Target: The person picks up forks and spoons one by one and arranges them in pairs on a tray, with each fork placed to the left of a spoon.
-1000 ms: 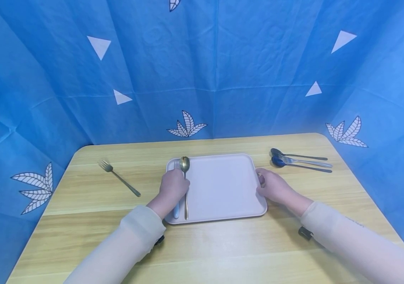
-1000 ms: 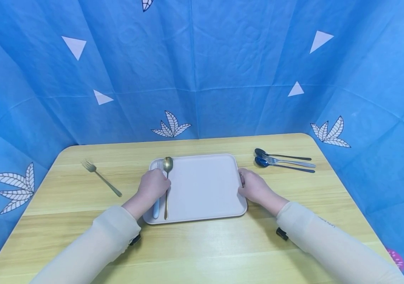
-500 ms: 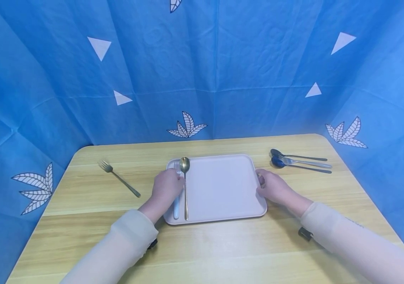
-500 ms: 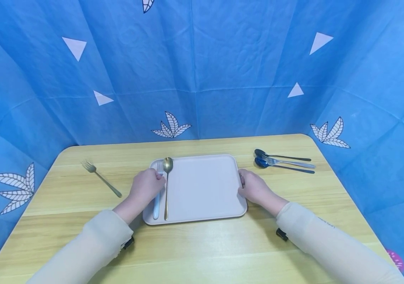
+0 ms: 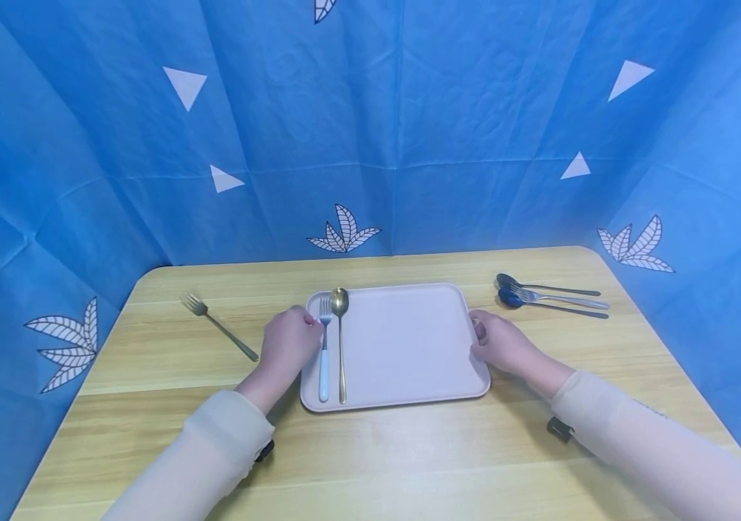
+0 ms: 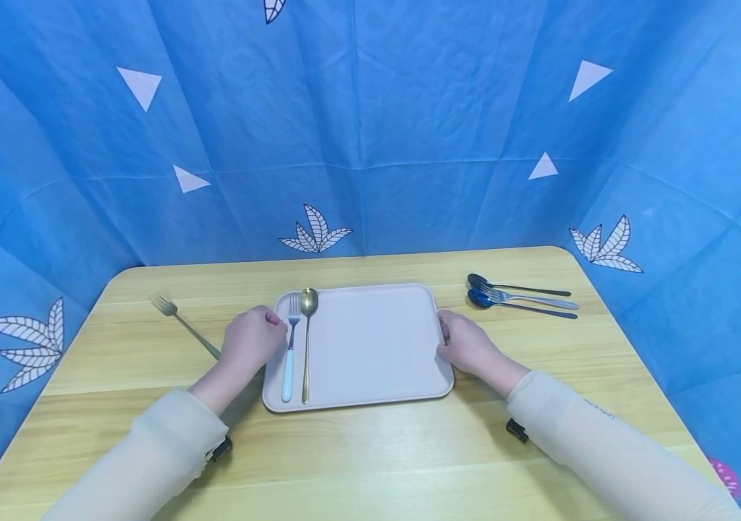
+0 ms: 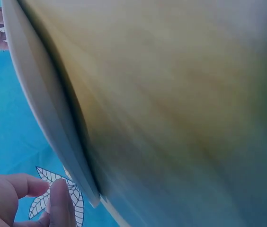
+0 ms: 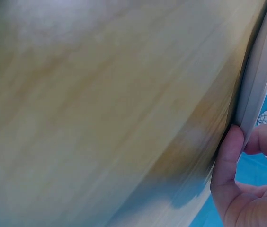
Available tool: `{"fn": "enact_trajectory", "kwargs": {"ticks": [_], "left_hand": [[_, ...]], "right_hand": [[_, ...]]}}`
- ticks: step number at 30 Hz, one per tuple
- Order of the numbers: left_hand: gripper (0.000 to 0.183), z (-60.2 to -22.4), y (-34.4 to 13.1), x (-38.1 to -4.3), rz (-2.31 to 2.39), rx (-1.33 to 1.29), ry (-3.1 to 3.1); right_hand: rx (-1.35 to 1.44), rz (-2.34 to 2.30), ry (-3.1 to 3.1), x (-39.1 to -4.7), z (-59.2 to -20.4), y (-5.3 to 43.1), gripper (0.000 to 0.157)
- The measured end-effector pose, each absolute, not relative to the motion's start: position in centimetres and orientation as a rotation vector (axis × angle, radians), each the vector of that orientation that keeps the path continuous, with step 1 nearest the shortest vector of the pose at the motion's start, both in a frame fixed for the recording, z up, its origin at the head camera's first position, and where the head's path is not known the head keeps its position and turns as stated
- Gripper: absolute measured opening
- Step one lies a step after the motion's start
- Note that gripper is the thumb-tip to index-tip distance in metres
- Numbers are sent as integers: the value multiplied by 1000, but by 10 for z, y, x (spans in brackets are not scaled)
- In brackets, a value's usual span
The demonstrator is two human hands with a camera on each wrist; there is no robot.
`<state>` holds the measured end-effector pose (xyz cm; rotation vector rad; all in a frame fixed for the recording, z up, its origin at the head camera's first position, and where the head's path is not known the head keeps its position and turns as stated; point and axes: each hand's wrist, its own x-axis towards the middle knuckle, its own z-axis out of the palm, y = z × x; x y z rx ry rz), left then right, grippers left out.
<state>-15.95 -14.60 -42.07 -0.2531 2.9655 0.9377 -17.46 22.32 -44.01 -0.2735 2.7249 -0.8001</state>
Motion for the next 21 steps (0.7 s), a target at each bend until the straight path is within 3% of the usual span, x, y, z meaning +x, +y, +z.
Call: {"fn": "enact_trajectory", "kwargs": {"ticks": [15, 21], "left_hand": [[17, -403, -185, -158, 818, -205, 3083], [34, -397, -202, -159, 787, -215, 3085]], "right_hand": [[-260, -809, 2723, -174, -439, 224, 73], [-268, -804, 2721, -174, -441, 224, 72]]}}
